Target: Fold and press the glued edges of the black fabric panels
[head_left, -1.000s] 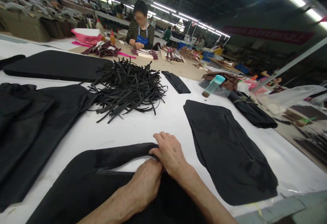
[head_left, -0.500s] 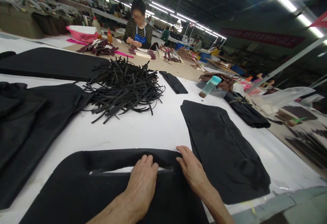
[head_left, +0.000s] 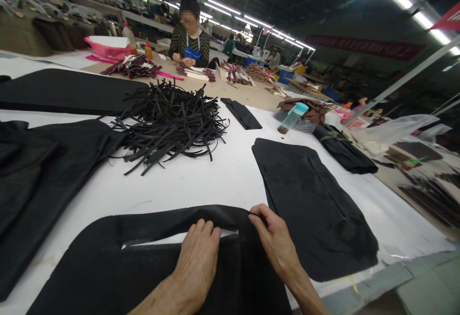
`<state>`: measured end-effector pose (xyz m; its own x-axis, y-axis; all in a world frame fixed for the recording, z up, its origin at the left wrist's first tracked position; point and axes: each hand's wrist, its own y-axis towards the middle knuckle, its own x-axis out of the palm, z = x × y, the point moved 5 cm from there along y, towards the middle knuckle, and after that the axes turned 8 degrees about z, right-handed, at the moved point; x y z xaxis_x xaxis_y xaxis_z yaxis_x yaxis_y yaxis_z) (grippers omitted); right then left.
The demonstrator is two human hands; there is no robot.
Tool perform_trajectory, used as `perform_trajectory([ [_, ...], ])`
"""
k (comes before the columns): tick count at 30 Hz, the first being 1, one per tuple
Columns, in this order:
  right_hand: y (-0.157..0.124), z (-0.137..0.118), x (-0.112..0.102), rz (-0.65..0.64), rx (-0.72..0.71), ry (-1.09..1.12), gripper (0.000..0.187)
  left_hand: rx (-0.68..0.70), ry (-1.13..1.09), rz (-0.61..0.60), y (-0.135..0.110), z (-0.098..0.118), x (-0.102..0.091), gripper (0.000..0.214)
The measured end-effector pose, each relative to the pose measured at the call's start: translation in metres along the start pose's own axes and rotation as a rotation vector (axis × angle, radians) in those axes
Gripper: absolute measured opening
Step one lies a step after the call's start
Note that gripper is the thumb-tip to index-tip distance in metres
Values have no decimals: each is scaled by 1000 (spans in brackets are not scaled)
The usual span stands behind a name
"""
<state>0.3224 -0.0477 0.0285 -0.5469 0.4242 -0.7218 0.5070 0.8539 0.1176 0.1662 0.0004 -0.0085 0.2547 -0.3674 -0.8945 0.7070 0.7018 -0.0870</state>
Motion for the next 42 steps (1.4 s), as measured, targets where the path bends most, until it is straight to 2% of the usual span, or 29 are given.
perform_trajectory([
  [3, -9, -11, -11, 29, 26, 98, 18, 6, -62, 36, 1, 5, -6, 32],
  [6, -13, -17, -15, 63, -3, 68, 19, 58, -241, 72, 4, 9, -9, 38],
  [9, -13, -15, -13, 89, -29, 4, 19, 61, -337, 40, 6, 7, -8, 33],
  [13, -7, -4, 0, 114, -120, -211, 20, 16, -256, 18, 4, 5, -10, 24],
  [17, -1, 6, 18, 109, -260, -503, 18, 63, -168, -14, 1, 13, -8, 27],
  [19, -3, 5, 18, 194, -323, -595, 19, 88, -133, -18, 2, 15, -5, 28],
  [21, -11, -2, 16, 269, -414, -599, 29, 102, -111, -17, 3, 14, -3, 25],
  [23, -24, -11, 20, 220, -548, -509, 35, 112, -99, -14, 4, 11, 0, 22],
  [25, -39, -17, 29, 93, -675, -382, 39, 122, -85, -14, 4, 8, 3, 19],
  [28, -50, -18, 47, -22, -732, -316, 42, 127, -49, -22, 0, 1, 9, 19],
  [32, -48, -18, 63, -59, -730, -367, 37, 110, 8, -15, -18, -16, 2, 22],
  [35, -45, -23, 65, -87, -739, -367, 31, 66, 49, 9, -37, -40, -22, 25],
  [39, -45, -28, 64, -117, -707, -360, 25, -38, 133, 31, -63, -85, -59, 26],
  [42, -47, -29, 66, -123, -661, -402, 27, -110, 135, 70, -78, -116, -74, 29],
])
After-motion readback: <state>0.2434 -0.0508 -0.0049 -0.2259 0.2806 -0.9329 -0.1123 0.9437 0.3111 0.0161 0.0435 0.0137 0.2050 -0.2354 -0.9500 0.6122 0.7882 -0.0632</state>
